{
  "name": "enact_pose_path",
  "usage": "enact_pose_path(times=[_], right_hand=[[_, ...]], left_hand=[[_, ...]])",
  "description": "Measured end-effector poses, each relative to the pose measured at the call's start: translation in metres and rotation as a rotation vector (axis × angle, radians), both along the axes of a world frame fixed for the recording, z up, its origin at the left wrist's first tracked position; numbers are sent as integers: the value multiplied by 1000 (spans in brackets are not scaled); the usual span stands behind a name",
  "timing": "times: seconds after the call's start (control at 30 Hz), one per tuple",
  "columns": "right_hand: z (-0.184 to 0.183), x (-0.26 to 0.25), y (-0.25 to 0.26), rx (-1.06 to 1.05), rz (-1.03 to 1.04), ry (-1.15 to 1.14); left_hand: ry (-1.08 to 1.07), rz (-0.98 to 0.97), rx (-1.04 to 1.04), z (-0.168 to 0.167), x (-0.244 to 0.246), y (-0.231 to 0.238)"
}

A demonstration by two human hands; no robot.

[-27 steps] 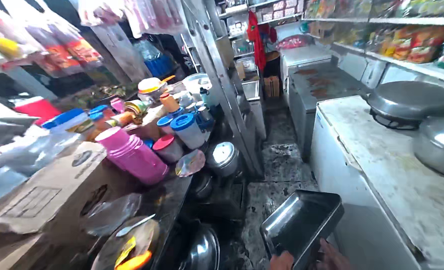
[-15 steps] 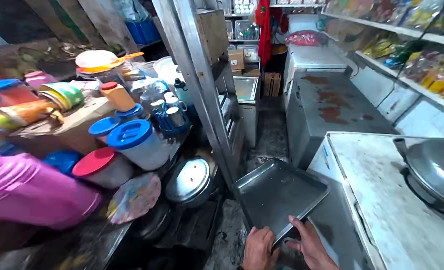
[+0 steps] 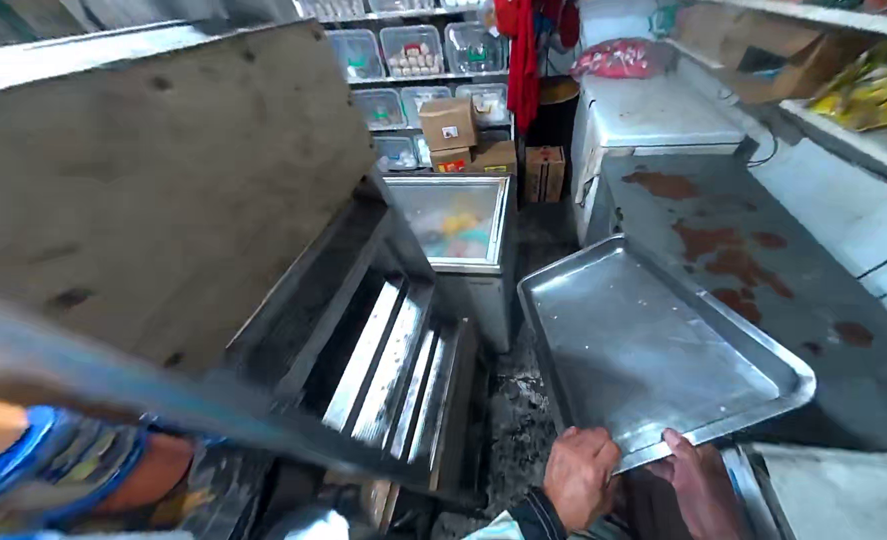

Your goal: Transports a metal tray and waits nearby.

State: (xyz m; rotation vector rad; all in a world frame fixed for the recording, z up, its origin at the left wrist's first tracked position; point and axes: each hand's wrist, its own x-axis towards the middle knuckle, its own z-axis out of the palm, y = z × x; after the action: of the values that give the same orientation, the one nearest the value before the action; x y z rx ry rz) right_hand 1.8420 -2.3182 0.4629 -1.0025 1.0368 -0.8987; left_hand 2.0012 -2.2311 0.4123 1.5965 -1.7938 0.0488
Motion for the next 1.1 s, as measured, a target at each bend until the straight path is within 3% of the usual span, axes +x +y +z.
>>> enact_pose_path(times=[0.13,0.3,0.57,0.7,0.9,1.1], right_hand=[[-14,53,-139,-139,252,-22],[-2,132,-284,-277,511,241],[-43,248,-447,-105,780,426],[-79,317,-526,-117,849,616],[-67,408,-640,-248,1017,790],[-85,486,-748,-246,1018,870]], left_hand=[[46,37,50,14,80,-124],[-9,217,-23,31,187,-239],[16,473,-81,71,341,-356],[-97,545,-12,43,438,-415],[-128,746,136,41,589,-471],[-169,1044,261,16,676,-518]])
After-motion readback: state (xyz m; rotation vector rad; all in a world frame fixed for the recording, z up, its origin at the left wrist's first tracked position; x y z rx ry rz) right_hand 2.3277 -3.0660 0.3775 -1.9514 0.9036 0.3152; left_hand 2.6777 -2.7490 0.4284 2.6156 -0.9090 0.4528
